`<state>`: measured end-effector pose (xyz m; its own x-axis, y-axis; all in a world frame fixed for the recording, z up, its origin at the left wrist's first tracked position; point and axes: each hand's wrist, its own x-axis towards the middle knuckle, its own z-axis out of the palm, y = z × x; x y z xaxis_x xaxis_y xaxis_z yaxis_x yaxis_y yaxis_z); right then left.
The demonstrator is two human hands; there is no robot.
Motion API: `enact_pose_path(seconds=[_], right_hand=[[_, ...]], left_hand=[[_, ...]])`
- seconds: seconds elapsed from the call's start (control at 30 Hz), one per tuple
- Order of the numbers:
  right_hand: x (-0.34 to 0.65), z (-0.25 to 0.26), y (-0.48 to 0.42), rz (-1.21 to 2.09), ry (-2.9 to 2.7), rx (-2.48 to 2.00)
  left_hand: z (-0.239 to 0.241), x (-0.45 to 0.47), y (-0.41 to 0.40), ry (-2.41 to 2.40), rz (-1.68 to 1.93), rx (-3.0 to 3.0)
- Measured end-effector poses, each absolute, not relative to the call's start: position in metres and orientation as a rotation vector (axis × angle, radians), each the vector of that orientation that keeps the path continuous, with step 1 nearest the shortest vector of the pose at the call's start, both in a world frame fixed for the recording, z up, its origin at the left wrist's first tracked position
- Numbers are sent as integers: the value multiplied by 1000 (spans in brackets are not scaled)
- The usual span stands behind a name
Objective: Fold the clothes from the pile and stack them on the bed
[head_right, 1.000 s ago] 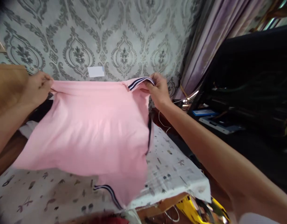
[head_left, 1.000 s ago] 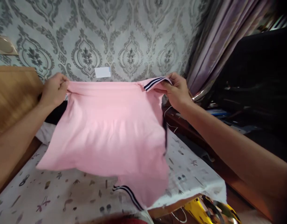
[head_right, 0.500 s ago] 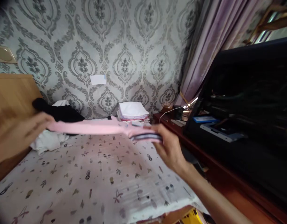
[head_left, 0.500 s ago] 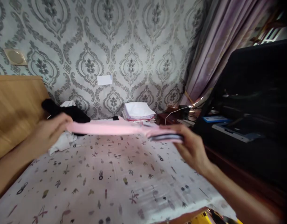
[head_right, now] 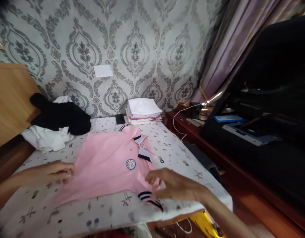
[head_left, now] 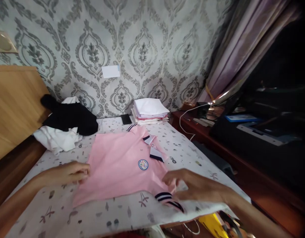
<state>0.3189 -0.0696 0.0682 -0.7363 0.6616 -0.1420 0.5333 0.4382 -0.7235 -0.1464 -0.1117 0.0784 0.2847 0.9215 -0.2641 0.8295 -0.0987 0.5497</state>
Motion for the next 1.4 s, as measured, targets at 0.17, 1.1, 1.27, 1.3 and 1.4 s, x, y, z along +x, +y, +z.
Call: enact_pose_path(seconds=[0.17,1.1,1.27,1.3,1.4], right_hand=[[276,64,46,786,-2370,-1297],[266,-14,128,481,-1851,-1994],[267,-15,123,434,-1859,-1973],[268,-15,122,426,-1866,-1963],[270,-19,125,414,-1902,-1919]], left_hand=[[65,-166,-26,1692,344,1900],[8,-47,179,2040,278,2178],[-7,6,228,1875,356,2199],[-7,10,233,1837,399,2206],[0,16,240,1697,576,2246]])
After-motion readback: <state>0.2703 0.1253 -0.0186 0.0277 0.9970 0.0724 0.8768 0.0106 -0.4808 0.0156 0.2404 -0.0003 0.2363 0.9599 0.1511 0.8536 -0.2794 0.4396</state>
